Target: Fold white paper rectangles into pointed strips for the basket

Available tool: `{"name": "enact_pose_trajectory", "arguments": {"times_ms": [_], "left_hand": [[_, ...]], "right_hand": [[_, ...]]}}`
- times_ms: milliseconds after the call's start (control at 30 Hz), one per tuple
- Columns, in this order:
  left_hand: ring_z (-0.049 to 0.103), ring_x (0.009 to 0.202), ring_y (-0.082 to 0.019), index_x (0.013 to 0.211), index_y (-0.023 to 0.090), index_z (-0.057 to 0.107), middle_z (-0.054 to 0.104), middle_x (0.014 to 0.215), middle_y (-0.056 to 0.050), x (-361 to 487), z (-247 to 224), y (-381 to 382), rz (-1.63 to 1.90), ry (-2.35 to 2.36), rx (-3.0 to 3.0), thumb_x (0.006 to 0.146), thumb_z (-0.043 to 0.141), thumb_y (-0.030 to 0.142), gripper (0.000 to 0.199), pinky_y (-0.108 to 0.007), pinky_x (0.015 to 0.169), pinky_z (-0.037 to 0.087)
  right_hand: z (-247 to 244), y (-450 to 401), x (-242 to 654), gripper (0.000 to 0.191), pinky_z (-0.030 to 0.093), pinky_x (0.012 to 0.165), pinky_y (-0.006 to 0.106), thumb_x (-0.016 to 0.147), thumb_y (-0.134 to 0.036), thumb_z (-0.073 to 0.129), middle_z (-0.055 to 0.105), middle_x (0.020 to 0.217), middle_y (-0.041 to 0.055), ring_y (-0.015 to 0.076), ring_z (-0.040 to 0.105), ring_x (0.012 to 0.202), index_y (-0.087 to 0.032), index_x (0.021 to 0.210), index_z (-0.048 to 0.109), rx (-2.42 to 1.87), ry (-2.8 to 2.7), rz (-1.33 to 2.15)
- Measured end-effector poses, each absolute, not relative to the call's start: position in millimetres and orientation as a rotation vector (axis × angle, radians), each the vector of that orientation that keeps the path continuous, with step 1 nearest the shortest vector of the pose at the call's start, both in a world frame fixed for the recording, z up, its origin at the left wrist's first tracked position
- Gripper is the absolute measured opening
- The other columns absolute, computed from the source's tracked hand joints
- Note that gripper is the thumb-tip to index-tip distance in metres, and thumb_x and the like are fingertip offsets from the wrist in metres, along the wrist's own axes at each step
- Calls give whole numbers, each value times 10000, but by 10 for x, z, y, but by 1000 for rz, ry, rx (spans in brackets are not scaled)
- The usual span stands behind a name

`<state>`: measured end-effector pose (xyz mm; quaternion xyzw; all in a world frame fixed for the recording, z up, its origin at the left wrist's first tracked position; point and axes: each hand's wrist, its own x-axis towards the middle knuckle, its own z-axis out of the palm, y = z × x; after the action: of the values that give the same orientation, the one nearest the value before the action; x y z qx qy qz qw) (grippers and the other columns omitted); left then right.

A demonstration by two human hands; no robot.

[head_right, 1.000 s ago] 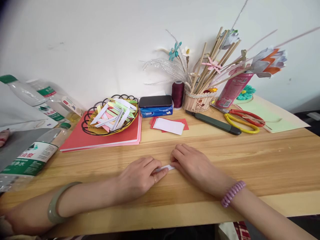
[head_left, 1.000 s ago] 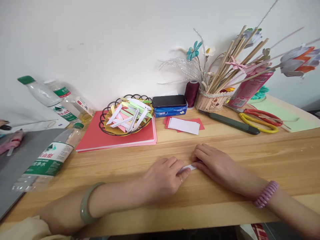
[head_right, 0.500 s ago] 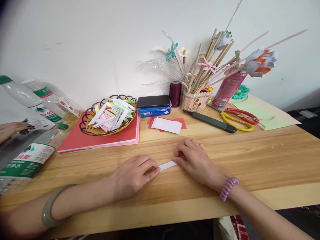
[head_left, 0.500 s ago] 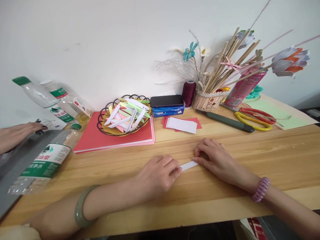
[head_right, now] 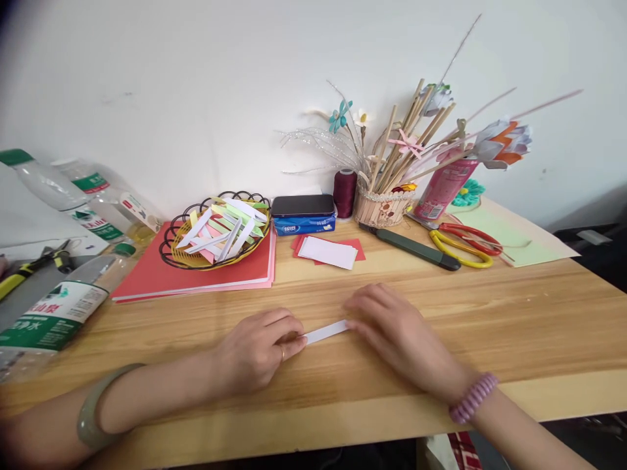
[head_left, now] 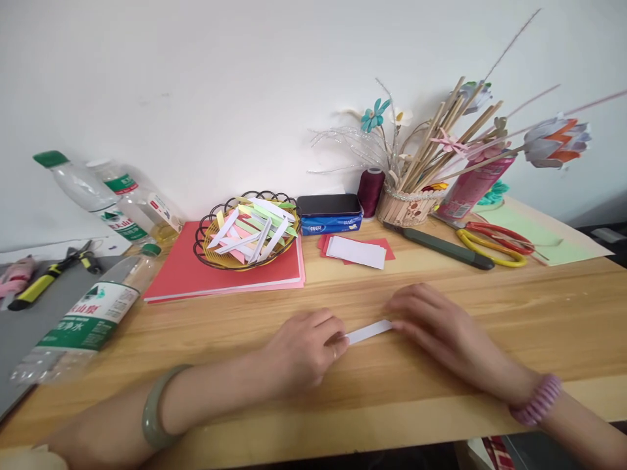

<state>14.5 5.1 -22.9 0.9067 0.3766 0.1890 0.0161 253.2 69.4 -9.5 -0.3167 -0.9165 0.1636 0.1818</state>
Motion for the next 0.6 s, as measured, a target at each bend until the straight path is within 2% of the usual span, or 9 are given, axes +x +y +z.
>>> {"name": "enact_pose_trajectory", "arguments": {"times_ms": [67, 200, 333, 467, 600], "left_hand": [[544, 782, -169, 864, 145, 633, 632, 868, -53, 136, -213, 55, 635, 1128, 2819, 894, 408, 134, 227, -276, 663, 466], [561, 778, -175, 929, 156, 646, 646, 888, -59, 138, -205, 69, 676, 1188, 2792, 862, 482, 218, 188, -287, 669, 481], [577, 775, -178, 881, 150, 664, 660, 827, -59, 147, -212, 144, 683, 1273, 2684, 891, 488, 245, 201, -293, 686, 482], [597, 714, -134, 794, 167, 680, 682, 772, -6, 156, -151, 223, 770, 1387, 2087, 828, 565, 184, 121, -234, 668, 464], [581, 653, -119, 770, 153, 682, 677, 726, 4, 171, -101, 241, 838, 1357, 1644, 790, 609, 238, 114, -201, 589, 440]], "right_hand": [[-70, 617, 2481, 206, 432, 784, 359, 926, -268, 436, 596, 985, 84, 206, 533, 915, -185, 1071, 557, -682, -2710, 278], [-78, 571, 2370, 247, 441, 728, 361, 939, -164, 360, 631, 895, 93, 207, 543, 819, -138, 1019, 593, -440, -2842, 23], [-72, 630, 2276, 292, 428, 706, 361, 942, -208, 329, 625, 848, 99, 210, 538, 775, -149, 897, 611, -626, -2807, 319], [-10, 654, 2174, 288, 425, 631, 302, 939, -233, 316, 619, 795, 82, 176, 559, 694, -158, 872, 586, -857, -2714, 528], [42, 628, 2082, 279, 406, 568, 247, 940, -282, 354, 635, 706, 34, 146, 573, 606, -183, 822, 586, -892, -2690, 742]]}}
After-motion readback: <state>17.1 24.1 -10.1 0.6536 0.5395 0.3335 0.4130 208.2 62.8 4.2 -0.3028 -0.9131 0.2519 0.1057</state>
